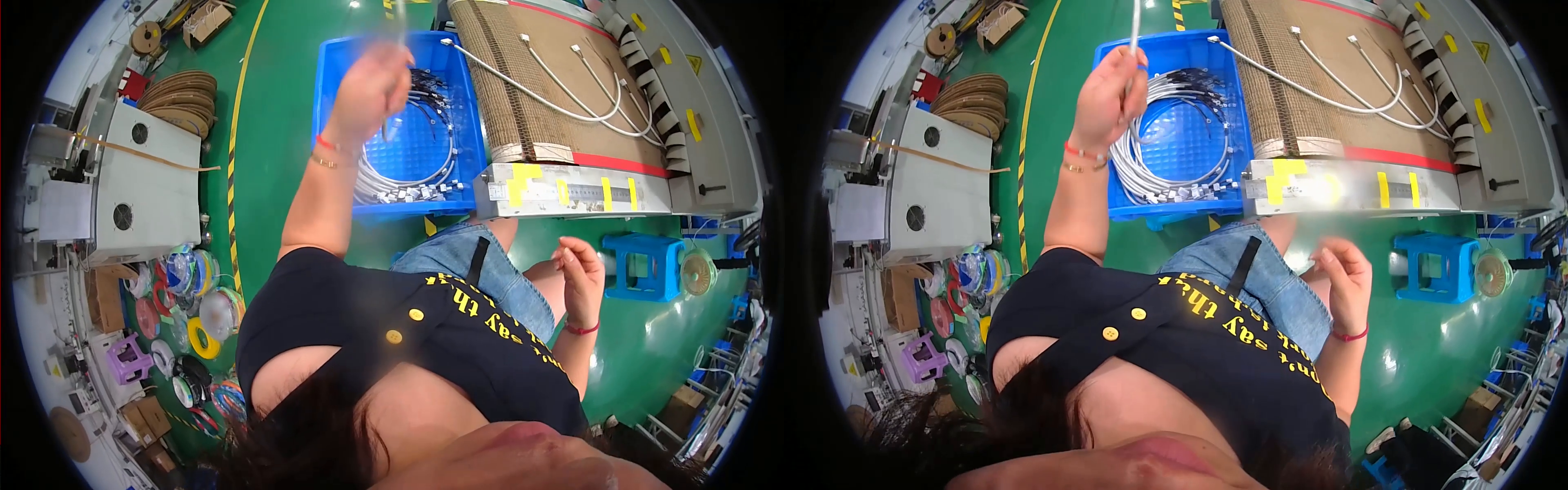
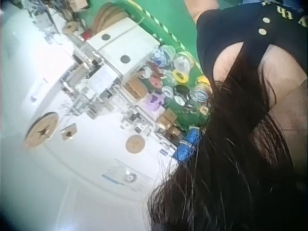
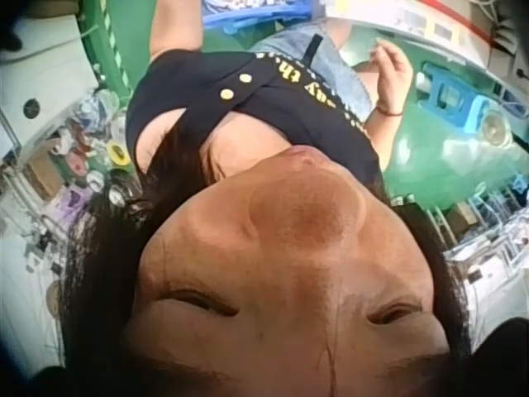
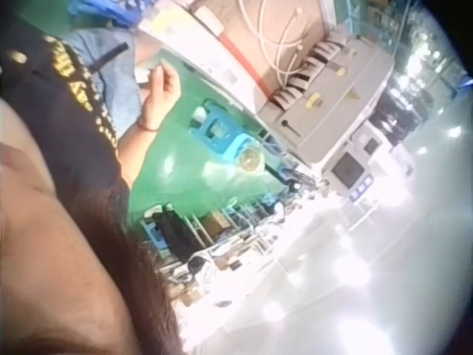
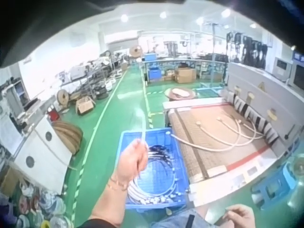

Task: Assembling and organizing electrical cables by attaching connectors and grouping them at a workstation.

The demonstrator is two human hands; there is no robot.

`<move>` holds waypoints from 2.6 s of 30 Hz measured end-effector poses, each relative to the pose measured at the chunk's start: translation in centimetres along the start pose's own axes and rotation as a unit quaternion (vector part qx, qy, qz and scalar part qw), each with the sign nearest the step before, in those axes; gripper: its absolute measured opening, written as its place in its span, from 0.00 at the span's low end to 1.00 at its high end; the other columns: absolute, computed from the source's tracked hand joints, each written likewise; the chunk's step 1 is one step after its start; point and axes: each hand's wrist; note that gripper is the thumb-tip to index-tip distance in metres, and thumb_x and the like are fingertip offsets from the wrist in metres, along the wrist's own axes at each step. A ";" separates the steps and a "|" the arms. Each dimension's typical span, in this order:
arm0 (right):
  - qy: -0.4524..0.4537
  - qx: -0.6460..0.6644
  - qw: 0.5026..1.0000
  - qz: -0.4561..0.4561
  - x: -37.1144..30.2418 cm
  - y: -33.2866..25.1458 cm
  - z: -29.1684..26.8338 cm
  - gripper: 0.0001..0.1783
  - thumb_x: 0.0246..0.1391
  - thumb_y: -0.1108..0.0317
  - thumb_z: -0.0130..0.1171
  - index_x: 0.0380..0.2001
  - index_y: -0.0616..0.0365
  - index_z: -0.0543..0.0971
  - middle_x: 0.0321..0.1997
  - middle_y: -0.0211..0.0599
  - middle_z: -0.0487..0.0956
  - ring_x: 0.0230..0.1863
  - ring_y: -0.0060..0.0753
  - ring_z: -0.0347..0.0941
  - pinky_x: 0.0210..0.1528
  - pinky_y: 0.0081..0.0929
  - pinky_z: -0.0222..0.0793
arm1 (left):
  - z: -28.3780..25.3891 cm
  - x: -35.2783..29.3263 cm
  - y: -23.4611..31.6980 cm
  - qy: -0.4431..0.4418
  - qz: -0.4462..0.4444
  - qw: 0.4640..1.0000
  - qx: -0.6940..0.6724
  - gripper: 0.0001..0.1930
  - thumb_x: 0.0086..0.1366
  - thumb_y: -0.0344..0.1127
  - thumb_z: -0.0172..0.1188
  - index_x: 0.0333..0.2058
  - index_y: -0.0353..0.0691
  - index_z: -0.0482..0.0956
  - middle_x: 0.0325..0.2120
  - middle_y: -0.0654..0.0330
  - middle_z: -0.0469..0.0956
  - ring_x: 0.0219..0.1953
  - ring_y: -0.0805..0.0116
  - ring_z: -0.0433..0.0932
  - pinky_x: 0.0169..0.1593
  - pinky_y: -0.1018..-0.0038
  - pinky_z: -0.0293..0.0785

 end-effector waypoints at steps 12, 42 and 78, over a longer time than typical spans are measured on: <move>-0.095 0.136 0.977 -0.136 4.2 -9.2 1.1 0.17 0.51 0.64 0.39 0.41 0.64 0.65 0.27 0.39 0.73 0.14 0.11 0.54 0.17 0.06 0.50 | 10.9 -8.1 -7.5 -0.276 0.120 0.804 0.512 0.08 0.50 0.31 0.52 0.30 0.38 0.65 0.11 0.54 0.67 0.15 0.56 0.69 0.17 0.69 0.62; 0.027 0.108 0.984 -0.138 -0.5 -3.8 -1.2 0.13 0.42 0.75 0.53 0.35 0.64 0.70 0.29 0.27 0.68 0.30 0.13 0.62 0.32 0.10 0.59 | 16.0 -6.1 -8.6 -0.267 -0.224 0.934 0.076 0.07 0.59 0.33 0.41 0.29 0.35 0.64 0.19 0.63 0.67 0.19 0.80 0.65 0.25 0.85 0.62; -0.026 0.320 0.940 -0.116 0.6 -3.7 0.0 0.06 0.45 0.74 0.50 0.27 0.65 0.72 0.22 0.26 0.69 0.20 0.12 0.56 0.22 0.11 0.53 | 15.3 -7.2 -9.3 -0.319 -0.313 0.894 0.001 0.07 0.60 0.33 0.38 0.31 0.35 0.61 0.16 0.61 0.66 0.17 0.76 0.66 0.22 0.82 0.65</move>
Point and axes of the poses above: each hand's wrist, its own x-axis towards the middle knuckle, its own z-axis out of the palm, y = z × x
